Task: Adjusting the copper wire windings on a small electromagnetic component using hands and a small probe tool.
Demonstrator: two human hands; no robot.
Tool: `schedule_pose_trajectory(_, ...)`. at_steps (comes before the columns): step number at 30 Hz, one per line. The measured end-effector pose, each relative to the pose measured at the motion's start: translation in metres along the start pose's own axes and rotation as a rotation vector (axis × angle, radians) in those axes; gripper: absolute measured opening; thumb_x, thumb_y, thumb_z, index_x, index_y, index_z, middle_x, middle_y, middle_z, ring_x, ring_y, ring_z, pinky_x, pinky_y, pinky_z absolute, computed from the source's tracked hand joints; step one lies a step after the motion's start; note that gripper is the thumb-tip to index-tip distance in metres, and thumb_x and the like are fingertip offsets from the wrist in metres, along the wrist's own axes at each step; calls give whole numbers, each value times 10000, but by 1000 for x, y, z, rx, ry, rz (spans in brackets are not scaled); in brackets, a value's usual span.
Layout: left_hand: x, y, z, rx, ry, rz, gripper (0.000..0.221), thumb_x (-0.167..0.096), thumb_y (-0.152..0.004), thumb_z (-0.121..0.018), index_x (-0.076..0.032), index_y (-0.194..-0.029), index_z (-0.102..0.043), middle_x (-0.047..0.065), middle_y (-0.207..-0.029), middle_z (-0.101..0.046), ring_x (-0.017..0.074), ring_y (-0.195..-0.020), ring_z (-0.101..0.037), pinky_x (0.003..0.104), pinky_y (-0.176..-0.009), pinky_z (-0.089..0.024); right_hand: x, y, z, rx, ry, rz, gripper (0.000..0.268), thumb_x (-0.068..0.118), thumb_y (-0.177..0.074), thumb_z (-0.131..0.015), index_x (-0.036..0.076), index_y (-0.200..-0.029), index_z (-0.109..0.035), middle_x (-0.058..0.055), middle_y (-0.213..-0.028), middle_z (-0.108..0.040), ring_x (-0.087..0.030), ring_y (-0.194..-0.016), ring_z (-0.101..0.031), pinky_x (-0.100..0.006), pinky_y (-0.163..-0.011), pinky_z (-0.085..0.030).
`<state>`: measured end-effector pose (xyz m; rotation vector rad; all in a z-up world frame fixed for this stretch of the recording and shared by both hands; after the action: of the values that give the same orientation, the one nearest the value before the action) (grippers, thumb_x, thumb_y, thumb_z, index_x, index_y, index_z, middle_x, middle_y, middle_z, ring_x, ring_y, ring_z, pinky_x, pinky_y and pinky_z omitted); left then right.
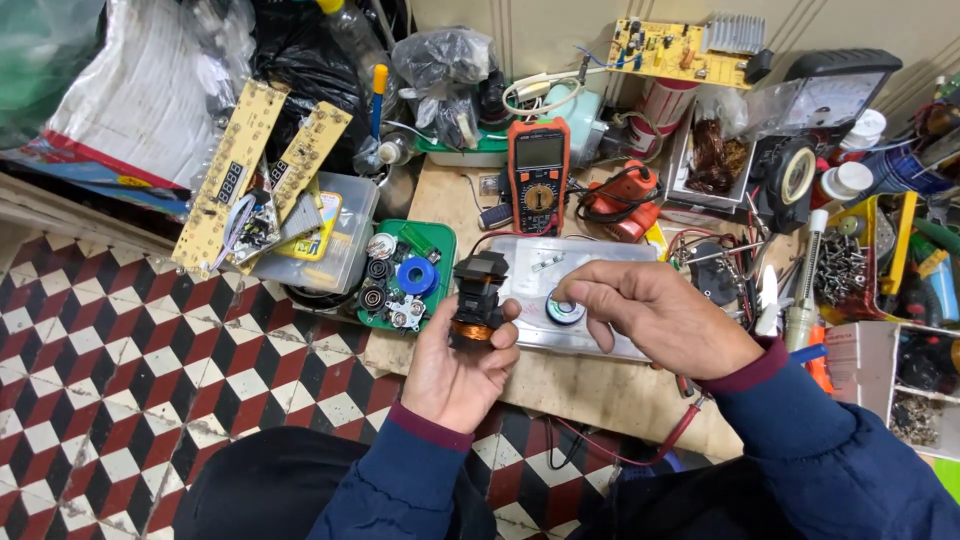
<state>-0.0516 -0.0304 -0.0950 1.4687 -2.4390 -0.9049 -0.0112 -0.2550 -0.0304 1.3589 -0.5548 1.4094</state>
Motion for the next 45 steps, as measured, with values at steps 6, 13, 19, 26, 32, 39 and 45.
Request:
schedule_pose_trajectory(6,1,-8,0,24,3,-54,337,-315,-1096,-667,-23,-1259,-702,238,-1107,-741,409,-1059,-773,413,-857,-696,0,-2,0,-77,-218,4,294,173,-1105,-604,6,-1159,-841,-169,-571,-693,-136,-441,-422,-255,-452,-335)
schedule_pose_trajectory(13,8,-18,1,36,-7,-59,290,-264,-1076,-664,-132,-1333,-686,233,-1255,-727,339,-1039,-745,371,-857,-696,-22,-17,4,-147,-220,-76,269,111,-1082,-654,-72,-1122,-848,-251,-817,-820,-242,-619,-668,-337,-586,-540)
schedule_pose_trajectory(19,12,-17,-9,4,102,8,471,-462,-1016,-727,-80,-1291,-709,239,-1225,-727,272,-965,-718,317,-782,-678,-35,-19,6,-115,-133,-127,281,111,-1085,-660,-72,-1058,-873,-232,-847,-836,-249,-664,-710,-348,-634,-586)
schedule_pose_trajectory(26,12,-21,-9,-34,63,-60,368,-279,-974,-772,-89,-1280,-697,213,-1241,-721,217,-1003,-692,250,-767,-640,-34,-19,6,-92,-56,-125,305,151,-1094,-666,-39,-1013,-890,-183,-838,-836,-229,-719,-738,-338,-706,-611)
schedule_pose_trajectory(32,14,-28,2,-81,74,-32,363,-199,-946,-792,-66,-1273,-707,205,-1228,-724,234,-1028,-700,256,-766,-650,-26,-19,4,-81,33,-144,332,171,-1105,-655,-24,-996,-901,-171,-824,-837,-233,-730,-745,-348,-740,-628)
schedule_pose_trajectory(39,15,-24,-4,-173,53,-34,340,-122,-910,-803,-45,-1215,-673,162,-1148,-672,232,-954,-683,224,-649,-576,-27,-19,6,-27,306,-185,331,276,-1101,-650,100,-1072,-929,-158,-952,-908,-249,-994,-817,-442,-967,-626)
schedule_pose_trajectory(45,13,-29,6,-230,13,-86,368,-109,-892,-824,-38,-1217,-666,132,-1096,-628,206,-905,-658,216,-600,-529,-20,-19,11,38,713,-18,458,391,-1011,-751,158,-1403,-796,-159,-1405,-784,-353,-1438,-659,-549,-1228,-468)
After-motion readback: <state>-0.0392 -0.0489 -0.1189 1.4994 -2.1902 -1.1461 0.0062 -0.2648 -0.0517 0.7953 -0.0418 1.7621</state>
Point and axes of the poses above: each hand's wrist, its own y-axis away from the middle knuckle, its own z-axis out of the back of the hand, x = y × z, the point moved 3 cm from there along -y, towards the middle knuckle
